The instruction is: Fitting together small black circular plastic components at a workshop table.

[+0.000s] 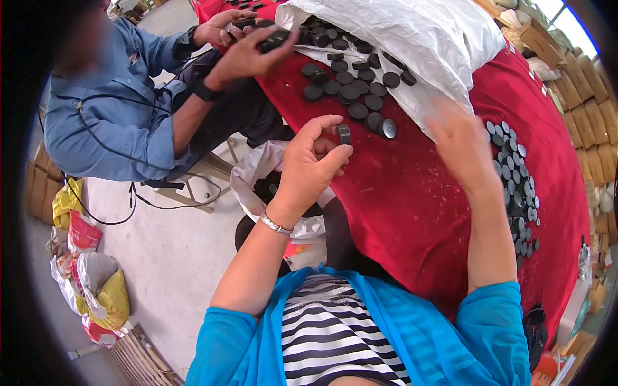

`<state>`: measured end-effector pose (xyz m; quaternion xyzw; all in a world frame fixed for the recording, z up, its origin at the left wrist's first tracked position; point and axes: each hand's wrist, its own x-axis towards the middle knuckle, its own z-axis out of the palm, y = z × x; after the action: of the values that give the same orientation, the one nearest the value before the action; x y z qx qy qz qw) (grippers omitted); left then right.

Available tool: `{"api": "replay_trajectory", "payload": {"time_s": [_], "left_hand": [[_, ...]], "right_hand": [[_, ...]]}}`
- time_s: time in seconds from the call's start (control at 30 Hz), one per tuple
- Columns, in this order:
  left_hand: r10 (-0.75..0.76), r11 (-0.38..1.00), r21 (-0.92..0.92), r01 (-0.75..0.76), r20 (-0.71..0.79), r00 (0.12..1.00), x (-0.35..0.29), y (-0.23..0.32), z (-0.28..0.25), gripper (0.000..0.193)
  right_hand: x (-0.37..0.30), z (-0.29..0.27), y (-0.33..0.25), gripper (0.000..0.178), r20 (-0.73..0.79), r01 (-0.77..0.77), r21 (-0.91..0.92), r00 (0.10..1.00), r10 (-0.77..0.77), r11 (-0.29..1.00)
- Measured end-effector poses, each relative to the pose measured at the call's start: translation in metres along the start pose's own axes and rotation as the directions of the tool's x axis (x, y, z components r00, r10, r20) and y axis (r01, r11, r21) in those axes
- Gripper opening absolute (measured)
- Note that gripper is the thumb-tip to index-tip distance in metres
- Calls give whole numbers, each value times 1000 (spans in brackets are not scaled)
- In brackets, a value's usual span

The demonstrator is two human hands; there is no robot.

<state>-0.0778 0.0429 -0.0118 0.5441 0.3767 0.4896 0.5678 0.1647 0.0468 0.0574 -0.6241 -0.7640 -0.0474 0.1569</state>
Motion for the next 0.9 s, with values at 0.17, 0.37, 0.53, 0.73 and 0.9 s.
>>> {"api": "replay_trajectory", "payload": {"time_s": [0.17,0.37,0.53,0.73,0.9], "left_hand": [[45,979,201,-35,-50,998,1,-3,-5,42],[72,987,-143,-76,-29,997,-4,5,6,38],[-151,886,-422,194,134,979,-9,7,0,21],[-298,854,-415,314,105,949,-11,10,4,24],[-338,873,-338,352,101,936,-9,5,2,23]], "right_hand": [[-8,-41,-4,31,-556,42,-310,802,-217,950],[-11,-6,-57,33,-104,214,631,976,-192,745],[-5,24,-61,39,59,129,788,957,-283,602],[-10,41,-56,41,203,-71,854,957,-206,515],[-11,42,-56,38,179,-32,854,955,-236,519]]}}
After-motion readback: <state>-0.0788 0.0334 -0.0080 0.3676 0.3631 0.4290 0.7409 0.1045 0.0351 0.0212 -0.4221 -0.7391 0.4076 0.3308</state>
